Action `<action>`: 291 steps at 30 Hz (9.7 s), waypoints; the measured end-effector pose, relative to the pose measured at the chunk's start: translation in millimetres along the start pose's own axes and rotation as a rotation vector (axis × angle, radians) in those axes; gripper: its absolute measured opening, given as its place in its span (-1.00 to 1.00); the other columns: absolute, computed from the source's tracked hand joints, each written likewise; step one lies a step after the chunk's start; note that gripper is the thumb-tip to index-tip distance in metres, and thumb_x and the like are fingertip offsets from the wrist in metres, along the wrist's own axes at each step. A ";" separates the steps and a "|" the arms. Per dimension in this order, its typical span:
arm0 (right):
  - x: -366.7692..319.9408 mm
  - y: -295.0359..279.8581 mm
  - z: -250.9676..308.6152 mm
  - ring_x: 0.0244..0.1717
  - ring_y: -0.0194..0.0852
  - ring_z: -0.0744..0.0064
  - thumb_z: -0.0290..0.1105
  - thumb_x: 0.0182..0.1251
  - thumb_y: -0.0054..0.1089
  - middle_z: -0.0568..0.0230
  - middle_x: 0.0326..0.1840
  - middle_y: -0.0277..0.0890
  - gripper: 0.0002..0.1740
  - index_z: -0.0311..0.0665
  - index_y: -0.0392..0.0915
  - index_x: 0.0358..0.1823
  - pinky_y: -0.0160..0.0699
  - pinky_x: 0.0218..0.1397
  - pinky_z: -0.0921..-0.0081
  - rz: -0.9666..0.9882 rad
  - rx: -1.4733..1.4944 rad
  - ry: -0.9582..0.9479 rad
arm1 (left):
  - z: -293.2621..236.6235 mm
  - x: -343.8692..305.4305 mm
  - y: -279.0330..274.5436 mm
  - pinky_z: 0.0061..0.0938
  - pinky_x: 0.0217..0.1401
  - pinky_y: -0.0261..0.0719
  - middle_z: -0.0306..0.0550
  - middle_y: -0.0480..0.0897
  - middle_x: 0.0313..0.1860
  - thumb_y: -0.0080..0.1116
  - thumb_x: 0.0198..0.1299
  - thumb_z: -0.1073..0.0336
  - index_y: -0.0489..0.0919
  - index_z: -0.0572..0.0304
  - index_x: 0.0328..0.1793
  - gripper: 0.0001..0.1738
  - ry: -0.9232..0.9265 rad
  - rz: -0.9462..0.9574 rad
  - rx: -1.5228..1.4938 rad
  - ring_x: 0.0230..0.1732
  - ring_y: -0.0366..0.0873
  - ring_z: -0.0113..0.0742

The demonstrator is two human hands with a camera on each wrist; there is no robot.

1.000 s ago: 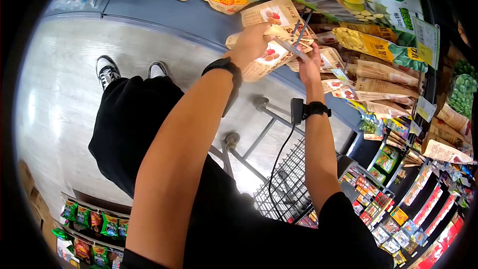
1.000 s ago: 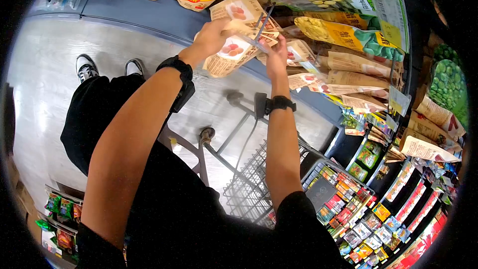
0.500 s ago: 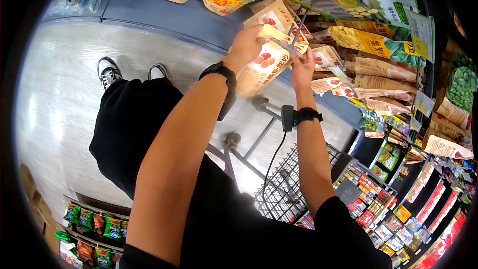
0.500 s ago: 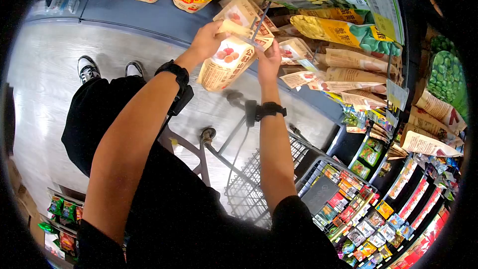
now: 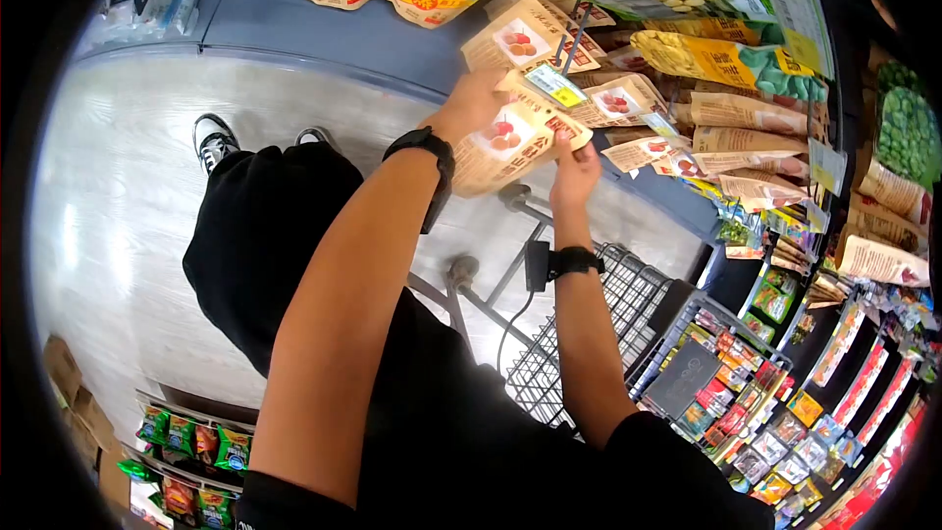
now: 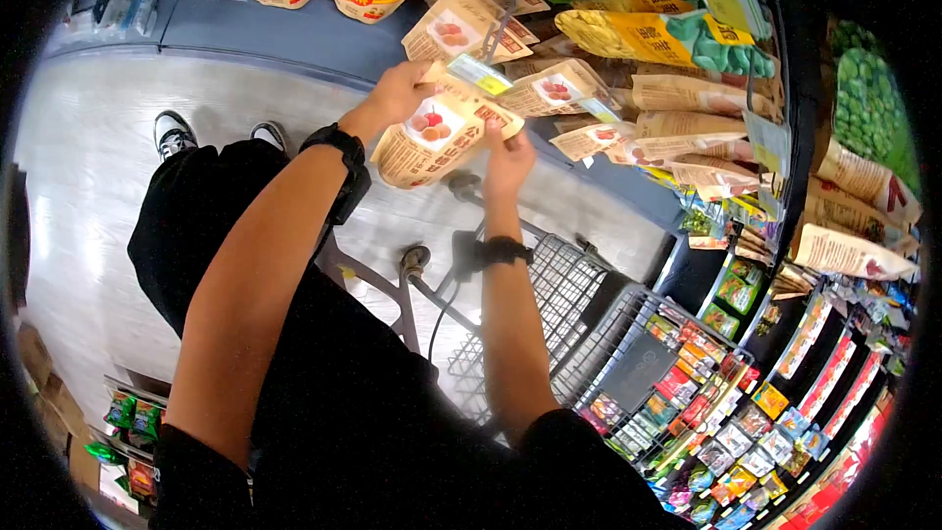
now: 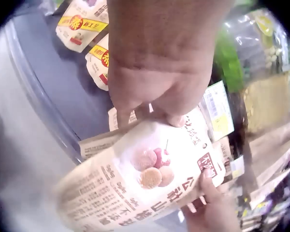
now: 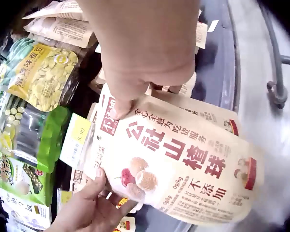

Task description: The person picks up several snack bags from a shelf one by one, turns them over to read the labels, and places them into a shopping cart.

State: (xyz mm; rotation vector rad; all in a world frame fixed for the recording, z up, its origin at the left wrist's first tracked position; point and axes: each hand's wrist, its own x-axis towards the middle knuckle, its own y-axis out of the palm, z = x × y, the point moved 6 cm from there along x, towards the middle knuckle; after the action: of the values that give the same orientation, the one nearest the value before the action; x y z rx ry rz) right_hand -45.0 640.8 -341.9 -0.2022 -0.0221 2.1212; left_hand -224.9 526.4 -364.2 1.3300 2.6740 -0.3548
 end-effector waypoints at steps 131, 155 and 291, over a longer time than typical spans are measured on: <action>-32.9 33.8 81.5 -0.67 0.38 0.57 -0.34 -0.09 0.42 0.34 -0.67 0.48 -0.80 -0.33 0.62 -0.57 0.31 -0.67 0.61 0.271 -0.826 0.444 | -96.2 -14.6 -29.3 -0.26 -0.25 0.47 0.08 0.59 -0.39 0.21 -0.01 0.41 0.53 0.12 -0.29 -0.86 0.093 -0.121 -0.088 -0.31 0.55 0.01; -163.9 68.4 222.2 -0.66 0.38 0.32 -0.52 -0.03 0.30 0.08 -0.67 0.40 -0.81 -0.39 0.42 -0.53 0.34 -0.52 0.50 0.779 -1.256 -0.068 | -98.2 -25.1 -40.8 -0.33 -0.09 0.49 0.05 0.62 -0.22 0.22 -0.07 0.40 0.55 0.18 -0.14 -0.71 0.398 -0.277 0.090 -0.19 0.55 0.00; -229.8 -108.4 244.8 -0.19 0.50 0.57 -0.31 0.37 -0.04 0.19 -0.14 0.53 -0.64 -0.47 0.41 0.02 0.47 -0.10 0.66 0.037 0.329 0.147 | -229.6 -301.3 101.6 -0.29 0.27 0.34 0.07 0.25 0.33 -0.53 0.22 -0.36 0.04 0.26 0.40 -0.11 -0.001 0.429 -1.239 0.30 0.28 -0.14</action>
State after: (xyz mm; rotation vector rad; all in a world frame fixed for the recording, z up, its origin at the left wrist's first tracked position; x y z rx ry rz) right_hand 127.6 520.0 -58.8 -0.1625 0.4175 2.1059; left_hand 34.1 416.0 -91.1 1.2753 1.7854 1.1261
